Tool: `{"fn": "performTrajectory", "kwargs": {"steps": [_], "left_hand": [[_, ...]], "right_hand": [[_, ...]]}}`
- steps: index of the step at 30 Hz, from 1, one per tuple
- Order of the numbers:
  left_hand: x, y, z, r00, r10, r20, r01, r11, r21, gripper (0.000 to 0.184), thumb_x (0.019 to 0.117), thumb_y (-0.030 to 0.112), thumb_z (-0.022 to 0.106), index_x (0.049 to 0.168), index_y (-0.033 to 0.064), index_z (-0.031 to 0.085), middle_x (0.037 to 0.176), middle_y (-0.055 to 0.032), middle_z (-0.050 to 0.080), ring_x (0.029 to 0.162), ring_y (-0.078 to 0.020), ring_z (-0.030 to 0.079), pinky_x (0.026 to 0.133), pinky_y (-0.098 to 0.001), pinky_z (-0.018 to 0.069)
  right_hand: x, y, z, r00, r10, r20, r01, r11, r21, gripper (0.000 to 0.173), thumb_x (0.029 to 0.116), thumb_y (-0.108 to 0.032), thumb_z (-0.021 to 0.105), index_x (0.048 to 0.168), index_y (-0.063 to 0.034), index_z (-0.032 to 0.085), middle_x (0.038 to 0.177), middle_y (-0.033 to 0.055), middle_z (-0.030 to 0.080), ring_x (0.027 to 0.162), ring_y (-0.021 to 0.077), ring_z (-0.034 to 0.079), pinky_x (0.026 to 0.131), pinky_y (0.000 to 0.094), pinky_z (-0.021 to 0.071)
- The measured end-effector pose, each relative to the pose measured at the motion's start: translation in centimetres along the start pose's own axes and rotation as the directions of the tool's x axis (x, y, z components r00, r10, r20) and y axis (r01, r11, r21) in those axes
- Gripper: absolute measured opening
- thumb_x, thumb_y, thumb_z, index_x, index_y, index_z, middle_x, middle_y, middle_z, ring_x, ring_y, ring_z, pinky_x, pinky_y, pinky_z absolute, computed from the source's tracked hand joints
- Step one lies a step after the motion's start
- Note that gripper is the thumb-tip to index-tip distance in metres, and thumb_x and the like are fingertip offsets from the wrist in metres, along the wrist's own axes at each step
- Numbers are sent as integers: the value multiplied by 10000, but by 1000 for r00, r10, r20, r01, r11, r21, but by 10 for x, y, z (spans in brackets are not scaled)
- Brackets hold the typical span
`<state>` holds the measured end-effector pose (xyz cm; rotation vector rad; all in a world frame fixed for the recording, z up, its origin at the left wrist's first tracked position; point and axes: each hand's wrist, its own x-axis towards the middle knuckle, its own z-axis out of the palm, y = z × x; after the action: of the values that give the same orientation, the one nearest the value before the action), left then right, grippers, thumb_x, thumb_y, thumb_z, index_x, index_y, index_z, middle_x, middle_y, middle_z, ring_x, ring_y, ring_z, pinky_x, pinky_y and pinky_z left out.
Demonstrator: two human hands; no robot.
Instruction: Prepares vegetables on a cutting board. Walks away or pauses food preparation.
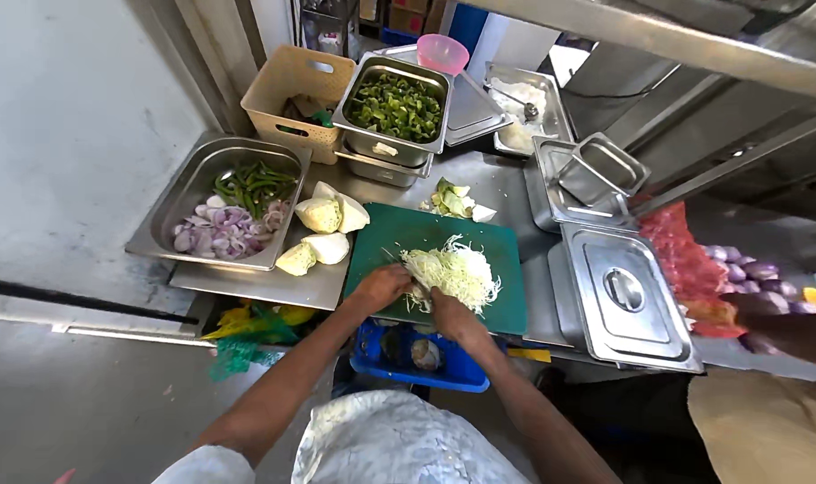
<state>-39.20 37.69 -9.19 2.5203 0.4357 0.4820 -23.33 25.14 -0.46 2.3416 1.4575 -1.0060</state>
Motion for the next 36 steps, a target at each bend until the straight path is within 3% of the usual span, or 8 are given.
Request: {"fn": "performTrajectory", "kwargs": {"steps": [3,7,12,19,23,28,32,36], "left_hand": [[2,-3,-1,1000,20,22,-20,1000,12,153,1002,119,641,987,29,764,1128,-102,735,1159,-254,672,1059,-408,522],[2,-3,-2,999,33,24,-33,999,16,176,1014,123,625,988,20,766,1105,-113,733,1118,-266,682,1040,-405,530],[-3,-2,1,1000,29,13,-29,999,18,161,1010,109,625,1013,32,767,1157,-104,729,1157,-253,671,1061,-403,522],[-11,-5,4,997,73,-36,-73,997,3,158,987,30,617,1003,35,775,1138,-110,733,1140,-257,679,1052,-401,528],[-11,-4,3,999,45,-29,-45,999,-7,159,981,14,612,994,31,770,1160,-100,730,1158,-247,673,1061,-398,526],[-10,-6,6,998,46,-53,-46,999,-5,168,981,9,607,1003,30,772,1153,-108,732,1156,-256,676,1060,-400,526],[-11,-3,7,999,14,-45,-15,999,-29,164,986,15,608,1012,26,769,1168,-105,729,1160,-254,672,1066,-401,522],[-8,-12,7,999,28,-44,-29,999,-18,133,987,93,648,1001,36,768,1107,-111,733,1122,-255,683,1039,-406,538]], "right_hand": [[6,2,-1,1000,-20,-7,20,1000,-3,404,1049,-207,532,1446,-155,480,1113,217,702,1017,421,706,838,633,563],[-18,0,-28,1000,2,2,-2,995,-102,319,1049,-214,525,1363,-161,544,1100,196,705,1027,407,702,836,621,560],[13,3,13,1000,-17,-16,17,998,58,350,1068,-220,502,1404,-123,486,1089,213,697,1002,414,707,833,614,570],[-24,-8,-22,1000,28,-10,-29,994,-110,330,1022,-193,562,1350,-163,538,1058,182,711,994,401,709,806,605,566],[5,-1,12,1000,-7,-29,8,1000,21,327,1069,-213,497,1385,-128,499,1071,209,701,983,417,711,815,615,574],[-19,-3,-21,1000,10,5,-10,997,-77,323,1034,-222,564,1350,-163,540,1055,184,709,981,400,710,805,607,568],[1,0,15,1000,12,-8,-11,998,59,331,1051,-222,543,1365,-126,507,1061,203,697,969,408,710,798,614,575],[6,-1,20,1000,15,-8,-15,999,51,325,1057,-224,518,1369,-136,491,1053,199,699,977,405,714,797,604,580]]}}
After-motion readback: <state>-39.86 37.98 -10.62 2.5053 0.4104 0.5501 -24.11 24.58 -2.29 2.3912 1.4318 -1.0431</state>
